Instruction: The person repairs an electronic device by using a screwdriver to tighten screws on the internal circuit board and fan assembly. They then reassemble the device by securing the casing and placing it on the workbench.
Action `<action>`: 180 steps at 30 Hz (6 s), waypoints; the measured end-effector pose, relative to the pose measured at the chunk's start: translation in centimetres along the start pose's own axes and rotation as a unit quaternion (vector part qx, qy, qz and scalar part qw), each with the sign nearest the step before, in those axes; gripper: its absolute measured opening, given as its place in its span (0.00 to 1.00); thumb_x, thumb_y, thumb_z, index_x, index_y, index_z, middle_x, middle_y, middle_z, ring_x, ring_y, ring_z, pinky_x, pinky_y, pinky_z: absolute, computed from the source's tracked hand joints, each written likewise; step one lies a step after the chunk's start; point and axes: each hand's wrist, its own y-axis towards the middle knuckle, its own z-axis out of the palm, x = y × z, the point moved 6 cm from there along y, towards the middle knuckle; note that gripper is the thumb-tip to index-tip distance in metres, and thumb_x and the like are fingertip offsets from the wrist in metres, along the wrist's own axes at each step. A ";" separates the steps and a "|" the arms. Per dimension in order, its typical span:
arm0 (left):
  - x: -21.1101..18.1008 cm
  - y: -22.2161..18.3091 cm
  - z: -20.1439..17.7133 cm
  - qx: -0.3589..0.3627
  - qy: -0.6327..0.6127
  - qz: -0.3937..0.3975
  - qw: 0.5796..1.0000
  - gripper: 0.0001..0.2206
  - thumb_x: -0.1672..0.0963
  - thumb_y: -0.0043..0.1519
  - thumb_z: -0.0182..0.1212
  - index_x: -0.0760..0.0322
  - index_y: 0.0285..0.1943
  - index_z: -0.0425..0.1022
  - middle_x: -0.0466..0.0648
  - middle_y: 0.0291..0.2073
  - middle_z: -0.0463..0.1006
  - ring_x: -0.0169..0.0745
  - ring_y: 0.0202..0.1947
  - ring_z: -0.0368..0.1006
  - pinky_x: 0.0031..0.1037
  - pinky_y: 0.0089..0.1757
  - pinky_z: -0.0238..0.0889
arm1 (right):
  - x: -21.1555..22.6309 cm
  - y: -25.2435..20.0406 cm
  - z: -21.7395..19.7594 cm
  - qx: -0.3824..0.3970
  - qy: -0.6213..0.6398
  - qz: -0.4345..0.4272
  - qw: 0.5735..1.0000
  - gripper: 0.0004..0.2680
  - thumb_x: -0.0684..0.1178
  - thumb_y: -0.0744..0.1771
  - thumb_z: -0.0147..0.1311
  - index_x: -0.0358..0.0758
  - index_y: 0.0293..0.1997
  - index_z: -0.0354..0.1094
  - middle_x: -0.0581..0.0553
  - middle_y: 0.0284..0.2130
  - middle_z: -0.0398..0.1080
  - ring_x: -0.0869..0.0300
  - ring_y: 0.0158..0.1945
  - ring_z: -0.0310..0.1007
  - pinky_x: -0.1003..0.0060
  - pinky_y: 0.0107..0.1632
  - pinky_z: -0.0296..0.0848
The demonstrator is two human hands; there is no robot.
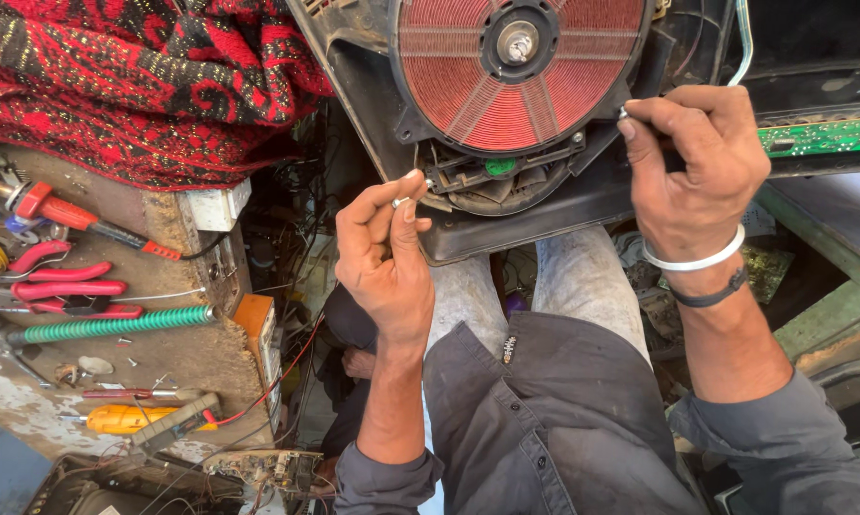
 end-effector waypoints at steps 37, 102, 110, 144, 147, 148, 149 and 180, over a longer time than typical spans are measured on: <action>1.1 5.1 0.9 -0.007 0.008 0.047 0.999 0.10 0.64 0.64 0.71 0.66 0.53 0.84 0.47 0.65 0.67 0.36 0.58 0.73 0.24 0.58 0.69 | -0.8 -0.7 1.0 -0.021 0.040 0.042 0.998 0.02 0.34 0.74 0.61 0.26 0.49 0.73 0.40 0.41 0.68 0.59 0.35 0.71 0.69 0.36 0.70; 0.3 3.4 2.1 -0.080 0.102 0.115 0.985 0.07 0.64 0.68 0.69 0.69 0.52 0.79 0.49 0.60 0.65 0.40 0.57 0.73 0.28 0.57 0.70 | -2.6 -1.7 1.5 -0.066 -0.038 -0.010 0.997 0.08 0.41 0.69 0.75 0.34 0.44 0.76 0.43 0.37 0.69 0.58 0.37 0.68 0.66 0.37 0.66; -0.5 3.8 2.2 -0.042 0.124 0.115 0.985 0.10 0.63 0.70 0.64 0.69 0.59 0.77 0.50 0.62 0.61 0.43 0.61 0.70 0.30 0.60 0.68 | -2.2 -0.8 1.3 -0.044 -0.029 -0.022 0.998 0.08 0.40 0.68 0.74 0.32 0.47 0.76 0.43 0.37 0.70 0.58 0.36 0.68 0.67 0.37 0.66; -0.1 4.1 2.1 -0.093 0.133 0.095 0.982 0.11 0.62 0.62 0.68 0.71 0.52 0.75 0.52 0.60 0.66 0.45 0.58 0.69 0.34 0.58 0.66 | -1.2 1.0 0.8 -0.059 -0.003 0.009 0.998 0.08 0.40 0.66 0.74 0.33 0.42 0.75 0.43 0.38 0.67 0.59 0.33 0.70 0.67 0.34 0.70; -0.5 4.1 2.2 -0.114 0.198 0.096 0.969 0.11 0.62 0.60 0.73 0.71 0.46 0.75 0.52 0.58 0.68 0.46 0.56 0.70 0.35 0.56 0.67 | -1.6 0.6 0.9 -0.081 -0.036 0.032 0.996 0.11 0.43 0.62 0.75 0.33 0.37 0.73 0.43 0.34 0.65 0.56 0.33 0.66 0.65 0.32 0.65; -0.8 4.1 2.4 -0.121 0.229 0.102 0.961 0.10 0.62 0.59 0.74 0.71 0.44 0.76 0.52 0.58 0.69 0.46 0.56 0.70 0.35 0.56 0.67 | -1.7 0.7 1.0 -0.073 -0.009 0.036 0.997 0.11 0.43 0.62 0.76 0.32 0.39 0.74 0.42 0.35 0.65 0.57 0.32 0.67 0.66 0.32 0.67; -0.8 4.2 2.5 -0.116 0.202 0.092 0.968 0.09 0.62 0.61 0.72 0.70 0.45 0.76 0.52 0.58 0.68 0.45 0.56 0.71 0.34 0.56 0.67 | -1.9 0.7 1.0 -0.066 0.018 0.041 0.997 0.12 0.44 0.62 0.76 0.31 0.41 0.75 0.40 0.36 0.66 0.59 0.31 0.68 0.66 0.33 0.68; -6.9 7.6 1.0 -0.106 0.332 0.242 0.905 0.09 0.64 0.65 0.62 0.72 0.54 0.78 0.57 0.62 0.66 0.55 0.67 0.65 0.43 0.65 0.61 | -8.7 5.2 -8.1 -0.076 -0.205 0.041 0.975 0.13 0.36 0.67 0.68 0.31 0.54 0.67 0.34 0.48 0.63 0.49 0.50 0.66 0.57 0.52 0.70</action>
